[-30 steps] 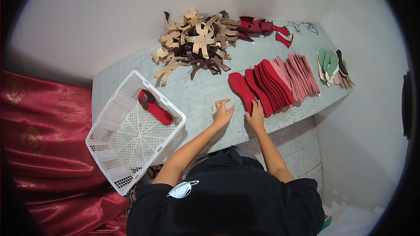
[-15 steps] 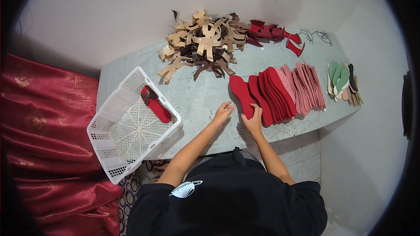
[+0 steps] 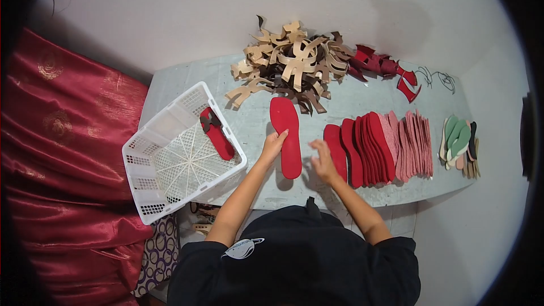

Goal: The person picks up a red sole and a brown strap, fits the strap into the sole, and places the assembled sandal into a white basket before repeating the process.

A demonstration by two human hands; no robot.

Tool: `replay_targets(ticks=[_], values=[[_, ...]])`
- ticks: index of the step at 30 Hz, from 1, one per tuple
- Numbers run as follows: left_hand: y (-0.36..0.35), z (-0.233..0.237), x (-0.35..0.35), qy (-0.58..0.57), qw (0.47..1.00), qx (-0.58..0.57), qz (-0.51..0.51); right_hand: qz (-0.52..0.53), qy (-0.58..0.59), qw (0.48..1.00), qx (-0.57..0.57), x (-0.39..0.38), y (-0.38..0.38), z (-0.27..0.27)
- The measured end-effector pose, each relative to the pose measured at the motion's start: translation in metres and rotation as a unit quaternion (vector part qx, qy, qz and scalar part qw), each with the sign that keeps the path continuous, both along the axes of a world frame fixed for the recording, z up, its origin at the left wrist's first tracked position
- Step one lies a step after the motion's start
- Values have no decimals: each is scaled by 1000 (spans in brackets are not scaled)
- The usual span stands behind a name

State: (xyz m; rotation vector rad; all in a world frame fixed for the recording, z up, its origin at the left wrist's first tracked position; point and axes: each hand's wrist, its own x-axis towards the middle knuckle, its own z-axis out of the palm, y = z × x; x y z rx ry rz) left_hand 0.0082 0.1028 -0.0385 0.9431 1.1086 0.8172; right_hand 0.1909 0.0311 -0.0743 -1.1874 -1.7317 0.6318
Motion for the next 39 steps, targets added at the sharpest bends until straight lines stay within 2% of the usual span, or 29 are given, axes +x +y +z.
replay_targets(ticks=[1,3,4,6,7,9,13,18,19,21,23,25,26,27,29,30,31,33,34,35,37,39], values=[[4,2,-2,-14,1000,3,15,-28,-30,999,32,8,20,-3],[10,-2,-5,-9,1000,-1,25,-61,-109,992,-5,20,57,9],[11,-4,-6,-6,999,-8,32,-59,-108,992,-3,28,75,10],[7,-2,-5,-4,999,-9,44,14,-345,937,56,44,111,2],[5,-1,-6,-2,998,-11,54,18,-342,938,59,48,125,1],[-3,-5,-9,-2,998,-18,57,34,-450,879,153,53,150,-1],[-13,-5,-19,5,997,-54,53,116,-470,858,173,52,190,3],[-18,-4,-21,-6,995,-52,81,141,-580,786,159,38,208,21],[-20,-4,-21,-1,995,-52,87,148,-578,786,160,34,212,22],[-22,-3,-24,-1,994,-55,89,181,-598,774,109,29,220,22],[-25,-3,-25,-4,995,-56,86,198,-589,774,123,23,219,30],[-25,-1,-26,-18,995,-43,93,237,-547,779,195,20,218,41],[-24,0,-26,-20,994,-42,94,245,-514,798,196,20,214,48],[-25,1,-26,-4,994,-36,100,245,-516,797,196,21,209,55],[-28,10,-27,10,994,-32,106,286,-418,851,140,24,199,62],[-28,15,-27,-1,995,-30,95,271,-364,878,148,27,195,58],[-29,20,-26,-13,996,-27,84,271,-367,877,149,29,188,67],[-27,22,-26,-4,997,-24,73,285,-387,875,-60,30,173,95],[-25,21,-27,12,998,-20,59,293,-316,902,-26,30,168,96],[-25,18,-27,28,998,-17,45,309,-274,910,-40,30,165,98],[-22,11,-28,46,999,-10,26,322,-175,922,-123,31,156,110],[-19,-5,-29,64,998,-5,4,329,-155,920,-147,29,151,120]])
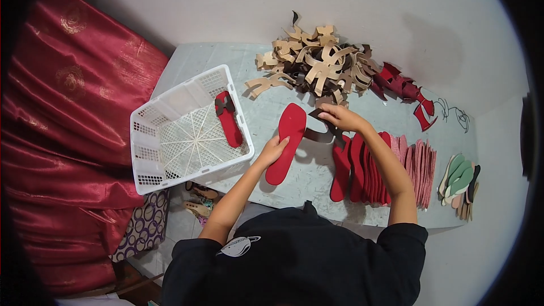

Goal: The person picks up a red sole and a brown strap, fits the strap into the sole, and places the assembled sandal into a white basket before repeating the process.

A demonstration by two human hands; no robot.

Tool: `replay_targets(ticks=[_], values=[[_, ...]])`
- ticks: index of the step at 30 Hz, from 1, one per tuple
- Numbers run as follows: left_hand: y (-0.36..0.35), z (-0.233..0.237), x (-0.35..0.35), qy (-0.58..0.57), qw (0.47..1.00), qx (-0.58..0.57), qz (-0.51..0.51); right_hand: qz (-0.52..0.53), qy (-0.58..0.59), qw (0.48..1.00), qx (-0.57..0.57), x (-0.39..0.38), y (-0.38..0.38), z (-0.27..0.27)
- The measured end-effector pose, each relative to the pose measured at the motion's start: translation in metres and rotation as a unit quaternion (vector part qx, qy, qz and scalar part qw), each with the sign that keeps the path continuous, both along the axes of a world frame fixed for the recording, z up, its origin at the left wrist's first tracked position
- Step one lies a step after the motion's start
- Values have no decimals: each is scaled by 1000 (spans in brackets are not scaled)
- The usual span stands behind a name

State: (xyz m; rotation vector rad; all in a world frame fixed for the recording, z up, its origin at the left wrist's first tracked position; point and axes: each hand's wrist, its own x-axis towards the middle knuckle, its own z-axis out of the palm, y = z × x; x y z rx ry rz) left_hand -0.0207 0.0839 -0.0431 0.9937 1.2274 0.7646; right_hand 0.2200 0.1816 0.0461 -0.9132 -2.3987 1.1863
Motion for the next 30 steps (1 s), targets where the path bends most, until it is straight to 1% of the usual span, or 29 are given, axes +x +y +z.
replay_targets(ticks=[1,2,3,4,5,6,8,9,10,12,14,16,17,18,20,21,22,23,24,25,26,27,28,29,30], values=[[2,-5,-1,12,1000,0,-24,3,12,999,-30,-1,-2,2],[4,-11,0,24,999,1,-48,-1,11,1000,-28,-1,-2,2],[5,-16,0,24,998,2,-52,-13,48,998,-30,-2,-3,2],[4,-11,2,27,998,-4,-58,-24,85,996,-31,-4,-4,3],[3,-7,4,29,998,-12,-62,-41,115,980,-156,-6,-8,11],[2,-9,6,29,998,-13,-63,-42,115,980,-157,-11,-7,5],[0,-10,11,17,996,61,-57,-63,165,983,-58,-24,-6,-7],[-2,-11,11,18,996,59,-56,-86,153,984,-29,-29,-7,-12],[-5,-1,13,17,997,38,-66,-86,153,984,-30,-36,-8,-15],[-6,3,14,16,997,20,-75,-129,72,988,-36,-48,-5,-22],[-10,5,14,24,994,-7,-110,-137,77,987,-28,-60,-4,-26],[-14,2,15,31,994,-4,-109,-141,59,983,-106,-68,-3,-31],[-16,-3,17,-31,995,-31,-88,-141,48,987,-61,-70,-1,-39],[-17,-6,16,-92,992,-57,-67,-142,48,987,-61,-70,1,-45],[-22,1,14,-112,989,-81,-57,-195,64,979,1,-73,-1,-48],[-25,3,13,-132,985,-104,-45,-190,64,979,-41,-71,0,-48],[-27,2,10,-134,984,-106,-44,-190,62,979,-43,-72,-6,-39],[-27,2,6,-111,983,-131,-60,-181,124,963,-158,-73,-13,-26],[-28,1,5,-89,981,-154,-76,-170,183,930,-269,-75,-18,-20],[-31,-2,6,-91,981,-153,-77,-166,186,929,-275,-75,-22,-19],[-34,-4,8,-86,987,-122,-62,-168,185,929,-274,-75,-24,-22],[-36,-6,7,-79,992,-90,-47,-170,130,963,-164,-75,-26,-26],[-37,-5,6,-78,992,-89,-50,-171,73,981,-53,-77,-31,-22],[-37,-4,5,-67,991,-87,-73,-180,46,982,-32,-77,-38,-18],[-38,-3,4,-55,990,-84,-97,-177,46,981,-58,-78,-44,-13]])
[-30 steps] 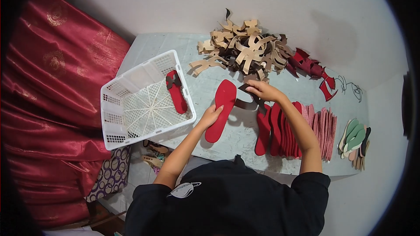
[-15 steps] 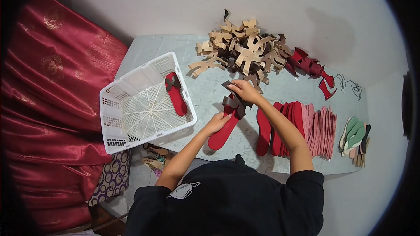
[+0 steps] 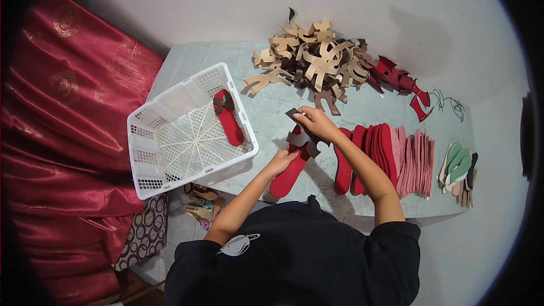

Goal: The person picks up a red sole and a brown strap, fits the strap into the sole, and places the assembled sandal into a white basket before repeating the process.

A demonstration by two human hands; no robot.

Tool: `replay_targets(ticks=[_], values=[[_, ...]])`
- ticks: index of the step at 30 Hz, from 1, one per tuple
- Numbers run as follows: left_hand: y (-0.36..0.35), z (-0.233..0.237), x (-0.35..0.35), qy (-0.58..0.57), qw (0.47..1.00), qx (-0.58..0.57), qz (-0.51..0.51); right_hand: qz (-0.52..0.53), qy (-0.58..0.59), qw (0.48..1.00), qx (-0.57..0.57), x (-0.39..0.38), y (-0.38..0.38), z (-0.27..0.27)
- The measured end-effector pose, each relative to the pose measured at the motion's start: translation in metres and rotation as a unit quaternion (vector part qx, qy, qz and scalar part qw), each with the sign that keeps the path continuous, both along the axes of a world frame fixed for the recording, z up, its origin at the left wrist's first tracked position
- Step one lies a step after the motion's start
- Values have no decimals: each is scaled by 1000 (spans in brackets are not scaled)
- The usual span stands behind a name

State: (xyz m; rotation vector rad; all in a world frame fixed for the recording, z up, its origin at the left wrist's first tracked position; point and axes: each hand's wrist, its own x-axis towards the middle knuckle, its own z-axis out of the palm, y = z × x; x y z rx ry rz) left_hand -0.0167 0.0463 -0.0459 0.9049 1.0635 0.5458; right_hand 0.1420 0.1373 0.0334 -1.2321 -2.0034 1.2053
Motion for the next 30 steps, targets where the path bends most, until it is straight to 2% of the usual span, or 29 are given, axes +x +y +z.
replay_targets(ticks=[3,6,8,9,11,15,17,18,22,24,27,28,30], values=[[-5,5,-2,-27,999,19,-13,-27,21,999,-35,-3,-11,-2],[-11,17,-5,-45,998,52,-8,-33,-4,999,31,-7,-17,-4],[-15,28,-11,-55,997,45,0,-36,-47,993,105,-7,-24,12],[-16,31,-14,-64,997,37,11,-37,-48,993,105,-6,-28,19],[-20,34,-22,-74,996,31,26,-73,50,989,122,2,-36,36],[-13,44,-28,-147,987,10,67,-151,90,972,156,28,-59,50],[-4,38,-26,-160,984,17,74,-239,177,950,97,39,-73,23],[-3,34,-26,-173,981,19,87,-244,177,948,97,41,-82,8],[9,29,-26,-99,993,14,69,-284,279,917,-16,34,-105,-30],[10,32,-25,-106,993,10,59,-310,294,900,-82,29,-111,-45],[2,50,-18,-130,990,-9,55,-335,340,848,-229,15,-117,-39],[-2,56,-17,-145,987,-18,61,-336,337,848,-232,14,-118,-39],[-5,60,-17,-146,987,-20,56,-313,469,764,-313,12,-117,-40]])
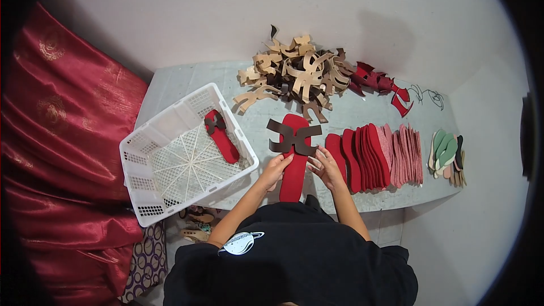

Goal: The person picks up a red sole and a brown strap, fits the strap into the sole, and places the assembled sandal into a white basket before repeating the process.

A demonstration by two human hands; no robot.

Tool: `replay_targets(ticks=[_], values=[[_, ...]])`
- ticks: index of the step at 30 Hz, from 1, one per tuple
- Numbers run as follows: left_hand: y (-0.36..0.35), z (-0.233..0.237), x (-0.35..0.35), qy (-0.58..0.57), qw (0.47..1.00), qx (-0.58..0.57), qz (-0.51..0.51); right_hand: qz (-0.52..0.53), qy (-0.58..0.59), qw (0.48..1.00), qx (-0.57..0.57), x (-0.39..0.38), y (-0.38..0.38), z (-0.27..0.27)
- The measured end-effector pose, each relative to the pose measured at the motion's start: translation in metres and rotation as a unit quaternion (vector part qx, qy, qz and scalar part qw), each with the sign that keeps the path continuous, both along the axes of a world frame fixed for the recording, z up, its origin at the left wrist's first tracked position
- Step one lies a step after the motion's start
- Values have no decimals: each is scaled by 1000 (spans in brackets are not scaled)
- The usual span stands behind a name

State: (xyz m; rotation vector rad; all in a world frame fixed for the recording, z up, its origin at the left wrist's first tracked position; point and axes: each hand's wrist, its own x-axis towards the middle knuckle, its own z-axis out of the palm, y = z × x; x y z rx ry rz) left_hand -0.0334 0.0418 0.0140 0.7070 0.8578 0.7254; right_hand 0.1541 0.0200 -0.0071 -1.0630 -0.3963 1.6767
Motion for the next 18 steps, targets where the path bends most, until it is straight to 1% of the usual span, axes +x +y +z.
replay_targets(ticks=[1,4,8,10,11,14,16,18], values=[[-1,0,-1,0,1000,4,-7,-18,59,998,-24,2,1,-2],[1,0,-2,12,1000,12,-6,-16,71,997,-22,6,9,-14],[-2,2,-2,-16,999,-16,33,-30,64,997,-13,9,12,-1],[-1,-2,-2,-46,997,-21,55,-46,23,999,-13,9,13,5],[-1,-5,-2,-49,997,-21,59,-42,20,999,-12,9,14,7],[-2,-9,-1,-21,997,-11,78,-36,8,999,-19,9,10,6],[-2,-8,-1,29,996,-15,85,-31,7,999,-19,8,9,2],[-2,-4,-1,11,996,-19,89,-30,0,999,-22,6,6,2]])
